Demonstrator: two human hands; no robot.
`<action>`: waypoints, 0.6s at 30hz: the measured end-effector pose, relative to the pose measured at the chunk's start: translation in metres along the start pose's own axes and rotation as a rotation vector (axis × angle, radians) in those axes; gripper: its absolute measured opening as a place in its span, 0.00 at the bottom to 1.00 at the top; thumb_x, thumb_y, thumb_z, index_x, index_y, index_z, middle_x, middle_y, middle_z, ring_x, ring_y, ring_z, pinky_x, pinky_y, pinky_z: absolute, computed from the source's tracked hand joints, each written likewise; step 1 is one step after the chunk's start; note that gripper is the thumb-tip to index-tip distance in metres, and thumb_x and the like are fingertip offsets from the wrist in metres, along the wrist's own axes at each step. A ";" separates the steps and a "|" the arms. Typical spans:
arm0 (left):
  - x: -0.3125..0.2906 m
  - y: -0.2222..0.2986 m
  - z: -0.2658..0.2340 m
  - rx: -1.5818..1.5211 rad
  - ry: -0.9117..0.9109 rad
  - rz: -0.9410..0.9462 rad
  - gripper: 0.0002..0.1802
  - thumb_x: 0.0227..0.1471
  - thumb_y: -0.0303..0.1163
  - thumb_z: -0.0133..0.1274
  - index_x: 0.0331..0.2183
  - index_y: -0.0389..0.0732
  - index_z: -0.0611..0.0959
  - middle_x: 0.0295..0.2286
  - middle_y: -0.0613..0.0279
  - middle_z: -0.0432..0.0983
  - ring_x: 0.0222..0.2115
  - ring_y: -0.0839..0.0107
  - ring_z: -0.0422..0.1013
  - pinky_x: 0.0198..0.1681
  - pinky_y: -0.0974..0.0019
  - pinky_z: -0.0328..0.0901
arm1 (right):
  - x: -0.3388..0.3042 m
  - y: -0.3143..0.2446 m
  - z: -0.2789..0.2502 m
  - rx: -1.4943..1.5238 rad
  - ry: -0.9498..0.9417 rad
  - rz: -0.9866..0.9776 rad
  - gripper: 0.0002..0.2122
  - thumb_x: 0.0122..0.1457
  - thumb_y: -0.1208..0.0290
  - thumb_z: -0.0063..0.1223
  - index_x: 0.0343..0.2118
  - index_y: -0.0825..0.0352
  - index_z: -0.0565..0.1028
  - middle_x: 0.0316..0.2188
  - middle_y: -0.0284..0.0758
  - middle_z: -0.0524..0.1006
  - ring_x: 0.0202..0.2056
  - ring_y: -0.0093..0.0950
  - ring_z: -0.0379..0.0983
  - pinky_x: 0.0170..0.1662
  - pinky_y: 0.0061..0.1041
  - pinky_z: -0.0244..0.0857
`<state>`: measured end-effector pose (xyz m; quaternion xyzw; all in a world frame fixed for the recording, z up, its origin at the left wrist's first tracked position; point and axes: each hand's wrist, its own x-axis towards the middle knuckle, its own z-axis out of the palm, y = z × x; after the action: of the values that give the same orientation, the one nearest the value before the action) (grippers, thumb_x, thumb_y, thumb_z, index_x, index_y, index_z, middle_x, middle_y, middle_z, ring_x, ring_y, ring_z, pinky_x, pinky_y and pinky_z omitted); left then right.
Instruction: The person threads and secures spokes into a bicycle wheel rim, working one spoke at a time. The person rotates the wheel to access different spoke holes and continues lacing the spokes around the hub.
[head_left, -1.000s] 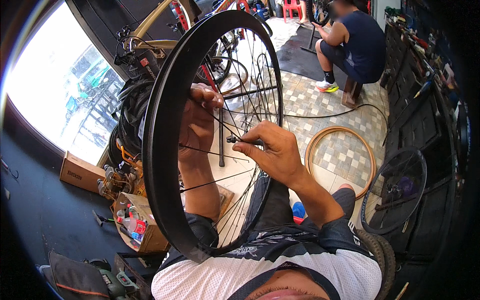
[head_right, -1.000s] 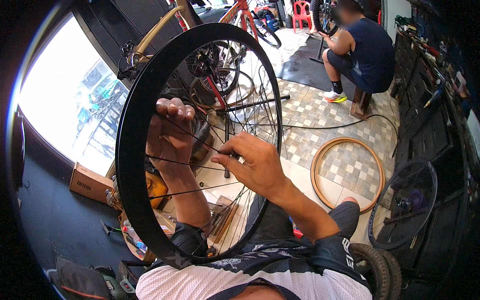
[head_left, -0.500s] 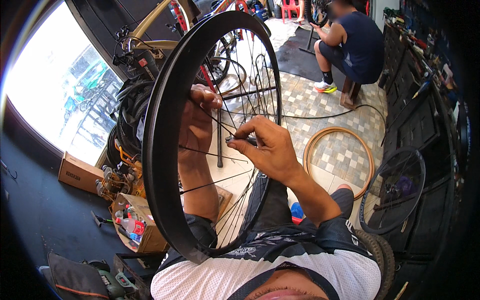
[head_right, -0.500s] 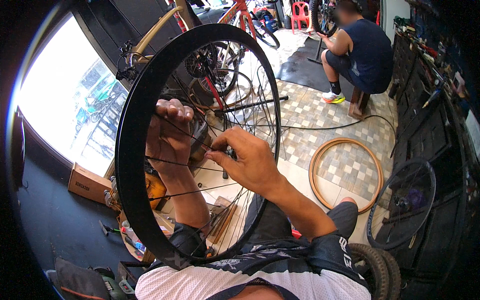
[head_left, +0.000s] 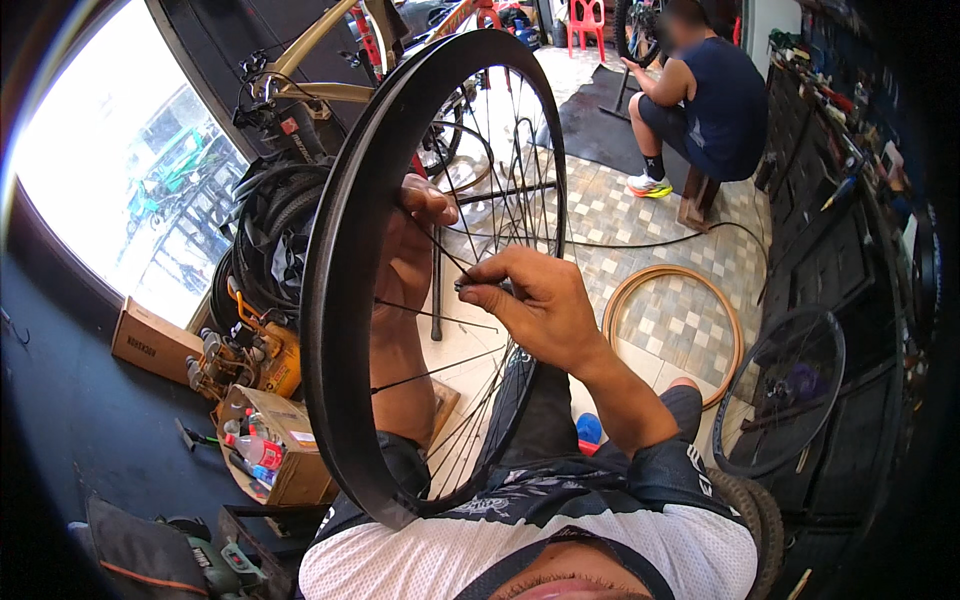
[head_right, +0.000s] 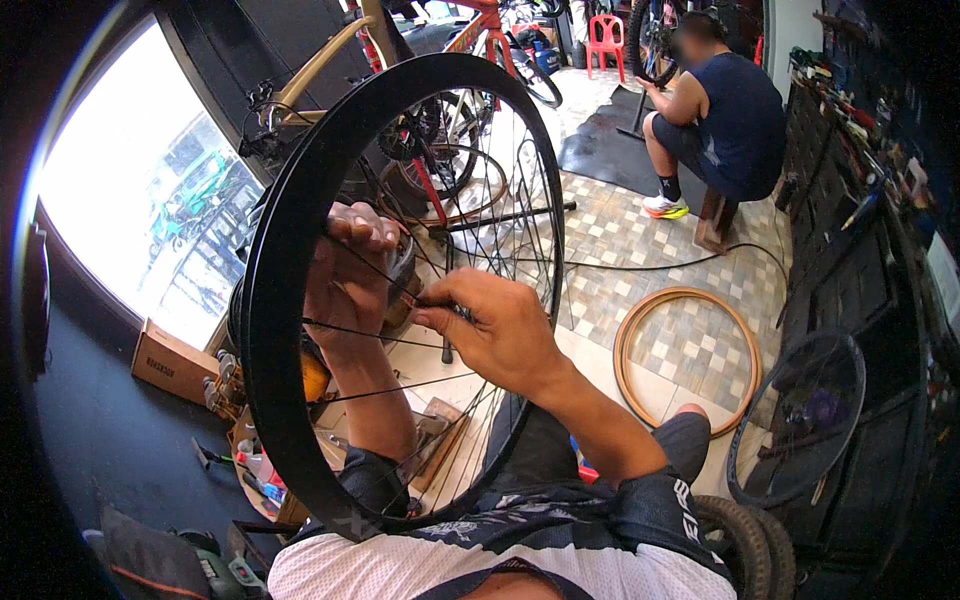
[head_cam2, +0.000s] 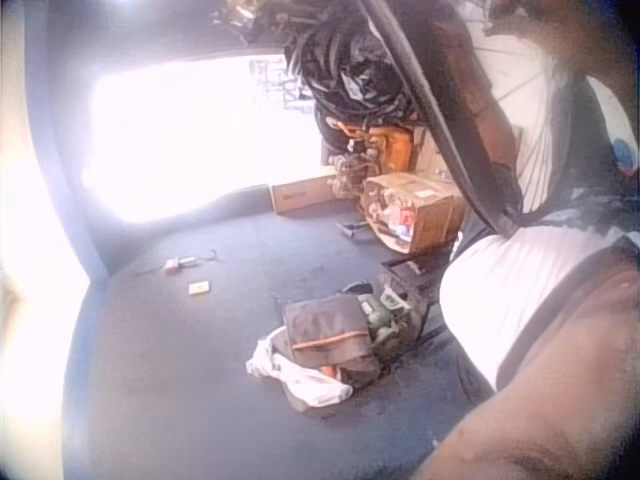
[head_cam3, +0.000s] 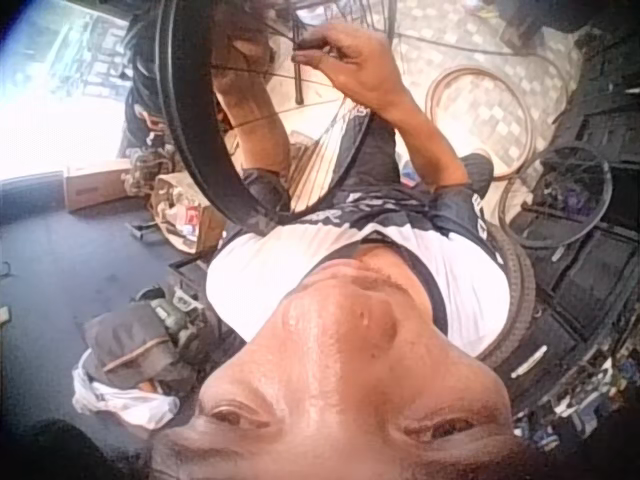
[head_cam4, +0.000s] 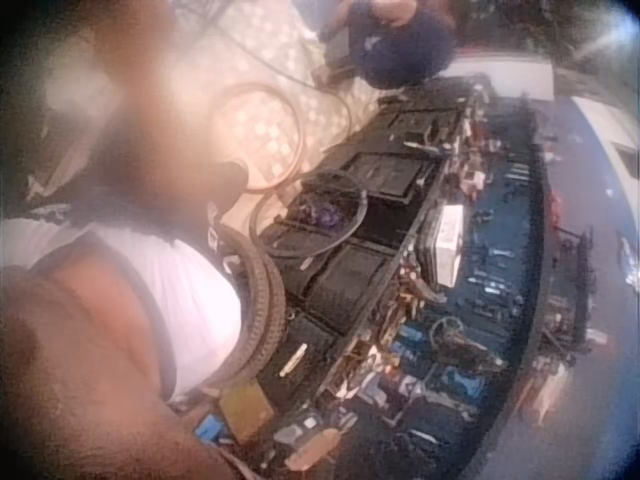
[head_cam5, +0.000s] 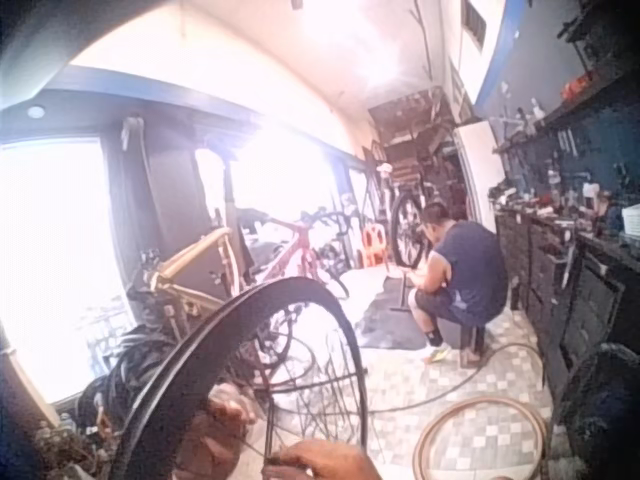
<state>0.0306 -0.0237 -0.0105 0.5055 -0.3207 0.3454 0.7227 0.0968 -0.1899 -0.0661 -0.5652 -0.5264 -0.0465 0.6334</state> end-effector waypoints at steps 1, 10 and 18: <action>0.000 -0.001 0.001 0.012 -0.003 0.012 0.12 0.65 0.35 0.55 0.44 0.36 0.82 0.38 0.58 0.76 0.41 0.64 0.70 0.47 0.55 0.64 | -0.002 0.004 0.002 0.034 -0.013 -0.011 0.11 0.59 0.68 0.69 0.40 0.68 0.82 0.33 0.41 0.83 0.34 0.38 0.83 0.37 0.31 0.74; -0.002 -0.001 0.006 -0.017 0.004 0.023 0.13 0.65 0.36 0.56 0.44 0.36 0.83 0.38 0.58 0.77 0.40 0.64 0.71 0.46 0.55 0.65 | 0.002 -0.018 -0.002 -0.014 0.007 0.089 0.09 0.61 0.74 0.67 0.42 0.71 0.84 0.34 0.36 0.86 0.31 0.20 0.81 0.35 0.20 0.72; -0.001 0.014 0.004 0.049 -0.072 -0.042 0.15 0.63 0.40 0.57 0.42 0.37 0.83 0.36 0.59 0.77 0.39 0.64 0.71 0.45 0.56 0.66 | 0.001 -0.006 0.000 0.069 0.045 0.029 0.15 0.63 0.69 0.67 0.50 0.69 0.82 0.34 0.33 0.85 0.22 0.11 0.64 0.26 0.16 0.57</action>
<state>0.0182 -0.0246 -0.0025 0.5417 -0.3272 0.3195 0.7053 0.0934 -0.1916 -0.0611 -0.5496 -0.5049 -0.0320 0.6648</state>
